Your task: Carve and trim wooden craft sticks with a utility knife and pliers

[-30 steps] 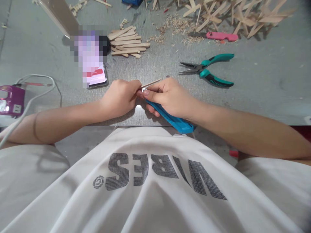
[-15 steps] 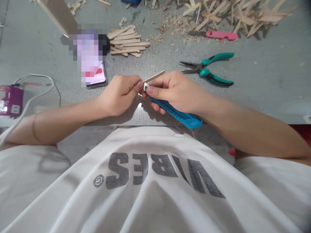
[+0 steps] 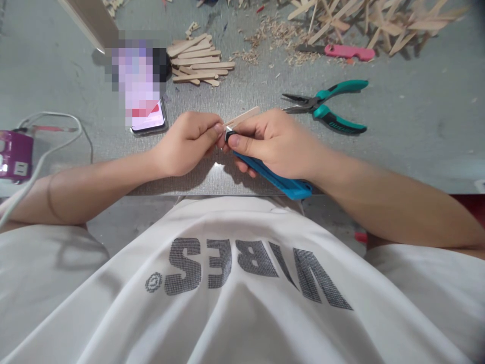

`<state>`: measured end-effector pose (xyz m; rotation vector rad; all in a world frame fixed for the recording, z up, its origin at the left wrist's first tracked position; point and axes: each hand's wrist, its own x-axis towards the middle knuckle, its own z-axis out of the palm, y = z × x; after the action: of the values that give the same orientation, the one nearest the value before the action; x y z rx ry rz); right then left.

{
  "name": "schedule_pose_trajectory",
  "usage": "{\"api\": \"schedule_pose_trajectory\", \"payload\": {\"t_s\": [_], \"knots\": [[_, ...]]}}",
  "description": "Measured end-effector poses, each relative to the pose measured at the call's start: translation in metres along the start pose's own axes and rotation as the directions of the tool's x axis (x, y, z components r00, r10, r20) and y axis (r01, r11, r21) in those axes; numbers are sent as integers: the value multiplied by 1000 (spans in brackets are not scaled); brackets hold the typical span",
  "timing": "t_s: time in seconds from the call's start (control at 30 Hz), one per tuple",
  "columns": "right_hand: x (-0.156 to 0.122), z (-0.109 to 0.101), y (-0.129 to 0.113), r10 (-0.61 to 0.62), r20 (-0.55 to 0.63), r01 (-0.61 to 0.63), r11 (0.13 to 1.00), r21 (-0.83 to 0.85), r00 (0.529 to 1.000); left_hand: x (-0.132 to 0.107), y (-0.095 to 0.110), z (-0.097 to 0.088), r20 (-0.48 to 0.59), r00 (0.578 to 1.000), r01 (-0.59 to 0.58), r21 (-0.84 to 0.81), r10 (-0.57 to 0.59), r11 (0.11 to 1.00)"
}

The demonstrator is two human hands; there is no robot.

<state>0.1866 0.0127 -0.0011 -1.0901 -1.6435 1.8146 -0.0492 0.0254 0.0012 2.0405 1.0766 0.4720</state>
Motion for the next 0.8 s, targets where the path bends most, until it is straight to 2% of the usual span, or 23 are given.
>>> {"api": "schedule_pose_trajectory", "payload": {"t_s": [0.2, 0.37, 0.53, 0.8], "knots": [[-2, 0, -1, -43, -50, 41, 998, -43, 998, 0, -2, -1, 34, 996, 86, -25, -85, 996], [-1, -3, -2, 7, -7, -7, 1000, -8, 1000, -1, -3, 3, 3, 1000, 9, -92, -9, 996], [-1, -8, -3, 63, 56, -65, 997, 29, 996, -2, -3, 7, -44, 999, -23, 21, 24, 1000], [-1, -10, -2, 43, 62, -44, 999, 19, 997, -3, -2, 6, -68, 998, 8, 103, -1, 995]]}}
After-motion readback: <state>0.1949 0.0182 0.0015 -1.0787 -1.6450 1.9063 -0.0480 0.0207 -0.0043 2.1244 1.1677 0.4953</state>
